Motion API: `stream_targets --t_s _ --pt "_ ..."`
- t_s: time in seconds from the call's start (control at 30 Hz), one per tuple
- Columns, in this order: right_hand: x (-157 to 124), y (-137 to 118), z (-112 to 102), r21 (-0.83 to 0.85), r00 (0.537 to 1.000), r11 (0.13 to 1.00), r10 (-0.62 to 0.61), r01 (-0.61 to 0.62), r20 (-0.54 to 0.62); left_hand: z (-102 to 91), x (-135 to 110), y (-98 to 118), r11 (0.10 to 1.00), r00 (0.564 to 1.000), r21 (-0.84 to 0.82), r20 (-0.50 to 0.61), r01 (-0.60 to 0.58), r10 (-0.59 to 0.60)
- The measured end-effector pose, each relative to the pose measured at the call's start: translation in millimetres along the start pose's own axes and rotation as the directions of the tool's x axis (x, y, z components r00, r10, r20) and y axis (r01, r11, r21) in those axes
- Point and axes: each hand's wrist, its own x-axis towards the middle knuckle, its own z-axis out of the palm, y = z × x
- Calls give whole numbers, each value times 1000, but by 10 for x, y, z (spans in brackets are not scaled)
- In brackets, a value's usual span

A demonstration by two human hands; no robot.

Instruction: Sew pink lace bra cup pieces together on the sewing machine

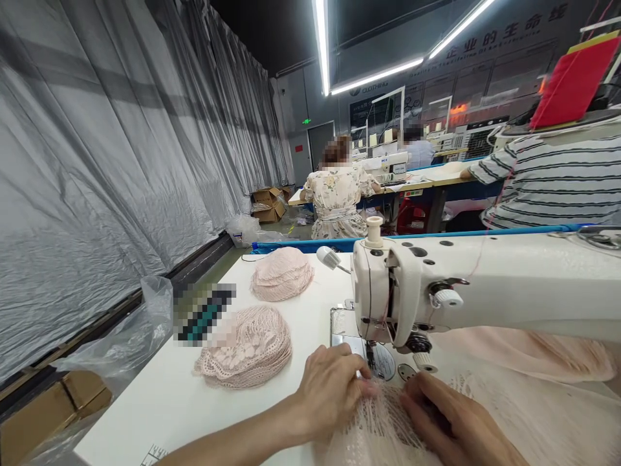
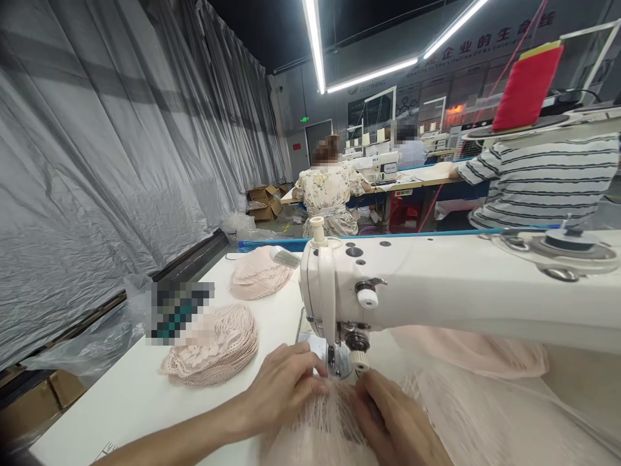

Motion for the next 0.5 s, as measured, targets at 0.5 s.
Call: stream_targets --t_s 0.5 --pt "12 -61 -121 -201 966 962 -214 183 -145 -72 67 53 973 990 -219 133 71 -43"
